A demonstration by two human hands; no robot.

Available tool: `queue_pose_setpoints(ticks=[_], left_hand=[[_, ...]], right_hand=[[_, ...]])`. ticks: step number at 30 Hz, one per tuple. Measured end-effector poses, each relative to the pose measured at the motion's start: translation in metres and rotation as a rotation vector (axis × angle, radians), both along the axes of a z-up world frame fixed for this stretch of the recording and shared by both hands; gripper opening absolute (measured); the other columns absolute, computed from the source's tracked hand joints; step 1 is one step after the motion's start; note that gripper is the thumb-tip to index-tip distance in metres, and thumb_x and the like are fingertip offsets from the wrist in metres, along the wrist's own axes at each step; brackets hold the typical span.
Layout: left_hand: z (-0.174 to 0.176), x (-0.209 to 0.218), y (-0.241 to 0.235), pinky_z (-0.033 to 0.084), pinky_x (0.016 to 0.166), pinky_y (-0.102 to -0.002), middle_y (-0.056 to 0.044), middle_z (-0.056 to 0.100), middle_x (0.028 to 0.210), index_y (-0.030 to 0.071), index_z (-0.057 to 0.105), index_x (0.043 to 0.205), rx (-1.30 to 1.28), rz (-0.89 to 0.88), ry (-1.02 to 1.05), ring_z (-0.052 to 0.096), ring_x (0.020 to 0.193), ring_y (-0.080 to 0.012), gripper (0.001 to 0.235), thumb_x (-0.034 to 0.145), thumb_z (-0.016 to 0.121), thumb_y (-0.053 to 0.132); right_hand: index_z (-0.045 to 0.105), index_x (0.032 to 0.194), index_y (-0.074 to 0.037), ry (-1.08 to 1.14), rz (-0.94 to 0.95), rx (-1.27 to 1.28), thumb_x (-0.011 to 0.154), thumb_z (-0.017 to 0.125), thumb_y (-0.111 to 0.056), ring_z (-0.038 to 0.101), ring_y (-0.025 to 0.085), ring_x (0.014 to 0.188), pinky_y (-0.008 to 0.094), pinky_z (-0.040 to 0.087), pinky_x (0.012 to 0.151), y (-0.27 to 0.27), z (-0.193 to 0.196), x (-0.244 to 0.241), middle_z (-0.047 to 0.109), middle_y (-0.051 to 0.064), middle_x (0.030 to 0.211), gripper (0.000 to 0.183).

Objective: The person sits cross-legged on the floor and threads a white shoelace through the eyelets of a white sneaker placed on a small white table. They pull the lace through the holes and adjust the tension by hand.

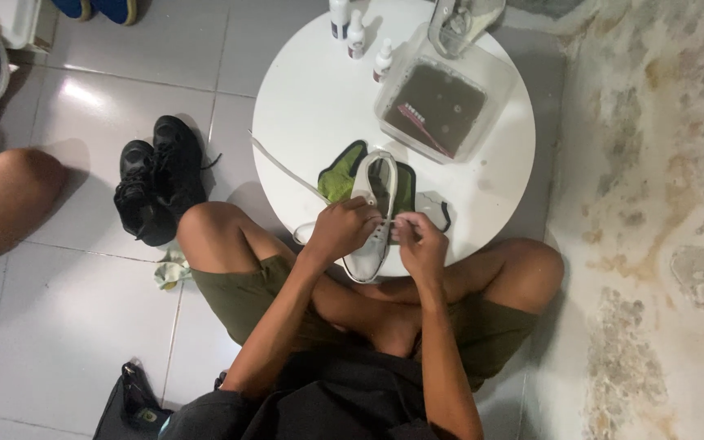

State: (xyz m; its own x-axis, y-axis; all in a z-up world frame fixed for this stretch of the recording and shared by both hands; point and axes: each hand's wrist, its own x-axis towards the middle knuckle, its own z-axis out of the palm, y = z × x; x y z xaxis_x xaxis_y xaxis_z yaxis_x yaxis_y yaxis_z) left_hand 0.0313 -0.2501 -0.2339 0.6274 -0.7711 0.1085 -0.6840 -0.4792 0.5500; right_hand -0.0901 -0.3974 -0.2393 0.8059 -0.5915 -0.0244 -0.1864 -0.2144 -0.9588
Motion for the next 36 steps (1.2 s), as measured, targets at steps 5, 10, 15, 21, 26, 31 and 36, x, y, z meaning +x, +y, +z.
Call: queue_pose_setpoints(ticks=[5, 10, 15, 21, 26, 31, 36], left_hand=[[0.037, -0.002, 0.024, 0.058, 0.073, -0.052, -0.013, 0.073, 0.089, 0.013, 0.077, 0.099, -0.017, 0.176, 0.318, 0.073, 0.086, -0.0415, 0.017, 0.092, 0.066, 0.025], [0.024, -0.009, 0.037, 0.057, 0.069, -0.051, -0.02, 0.073, 0.088, 0.005, 0.078, 0.099, -0.156, 0.251, 0.507, 0.073, 0.081, -0.0429, 0.018, 0.089, 0.07, 0.017], [0.008, -0.009, 0.042, 0.057, 0.067, -0.05, -0.021, 0.073, 0.087, 0.005, 0.078, 0.099, -0.198, 0.25, 0.531, 0.073, 0.08, -0.0426, 0.017, 0.091, 0.07, 0.018], [-0.005, -0.007, 0.039, 0.046, 0.066, -0.036, -0.006, 0.073, 0.09, 0.011, 0.074, 0.095, -0.209, 0.159, 0.516, 0.064, 0.077, -0.0209, 0.02, 0.099, 0.065, 0.029], [-0.023, -0.004, 0.033, 0.051, 0.065, -0.038, -0.008, 0.071, 0.09, 0.01, 0.077, 0.097, -0.212, 0.119, 0.487, 0.065, 0.078, -0.0219, 0.016, 0.097, 0.069, 0.024], [-0.013, -0.003, 0.031, 0.044, 0.09, -0.042, -0.004, 0.079, 0.101, 0.014, 0.074, 0.093, -0.152, 0.125, 0.551, 0.055, 0.098, -0.0243, 0.023, 0.1, 0.062, 0.032], [-0.024, -0.006, 0.027, 0.044, 0.08, -0.039, -0.002, 0.072, 0.092, 0.014, 0.074, 0.101, -0.159, 0.115, 0.582, 0.057, 0.086, -0.0209, 0.02, 0.101, 0.06, 0.029]], right_hand=[[0.068, 0.106, 0.001, -0.07, -0.055, -0.16, 0.1, 0.061, 0.006, 0.075, 0.035, 0.08, 0.044, 0.066, 0.071, -0.023, 0.038, -0.01, 0.073, 0.024, 0.096, 0.011], [0.06, 0.108, 0.002, -0.145, -0.126, -0.263, 0.108, 0.057, 0.002, 0.072, 0.033, 0.084, 0.041, 0.064, 0.077, -0.041, 0.077, -0.014, 0.068, 0.023, 0.103, 0.002], [0.058, 0.109, 0.002, -0.326, -0.187, -0.248, 0.114, 0.059, -0.013, 0.073, 0.029, 0.087, 0.04, 0.064, 0.076, -0.076, 0.103, -0.027, 0.069, 0.023, 0.102, 0.016], [0.054, 0.109, 0.008, -0.445, -0.242, -0.36, 0.119, 0.057, -0.009, 0.071, 0.031, 0.088, 0.039, 0.065, 0.082, -0.088, 0.177, -0.032, 0.066, 0.027, 0.1, 0.02], [0.052, 0.115, 0.011, -0.447, -0.204, -0.457, 0.125, 0.053, -0.002, 0.071, 0.037, 0.091, 0.043, 0.066, 0.081, -0.12, 0.191, -0.045, 0.064, 0.031, 0.101, 0.016], [0.05, 0.115, 0.003, -0.437, -0.309, -0.493, 0.13, 0.05, -0.034, 0.073, 0.034, 0.089, 0.042, 0.066, 0.082, -0.144, 0.205, -0.058, 0.063, 0.024, 0.111, 0.04], [0.058, 0.11, 0.0, -0.465, -0.449, -0.377, 0.122, 0.054, -0.013, 0.07, 0.029, 0.093, 0.038, 0.065, 0.092, -0.203, 0.181, -0.083, 0.064, 0.018, 0.108, 0.018]])
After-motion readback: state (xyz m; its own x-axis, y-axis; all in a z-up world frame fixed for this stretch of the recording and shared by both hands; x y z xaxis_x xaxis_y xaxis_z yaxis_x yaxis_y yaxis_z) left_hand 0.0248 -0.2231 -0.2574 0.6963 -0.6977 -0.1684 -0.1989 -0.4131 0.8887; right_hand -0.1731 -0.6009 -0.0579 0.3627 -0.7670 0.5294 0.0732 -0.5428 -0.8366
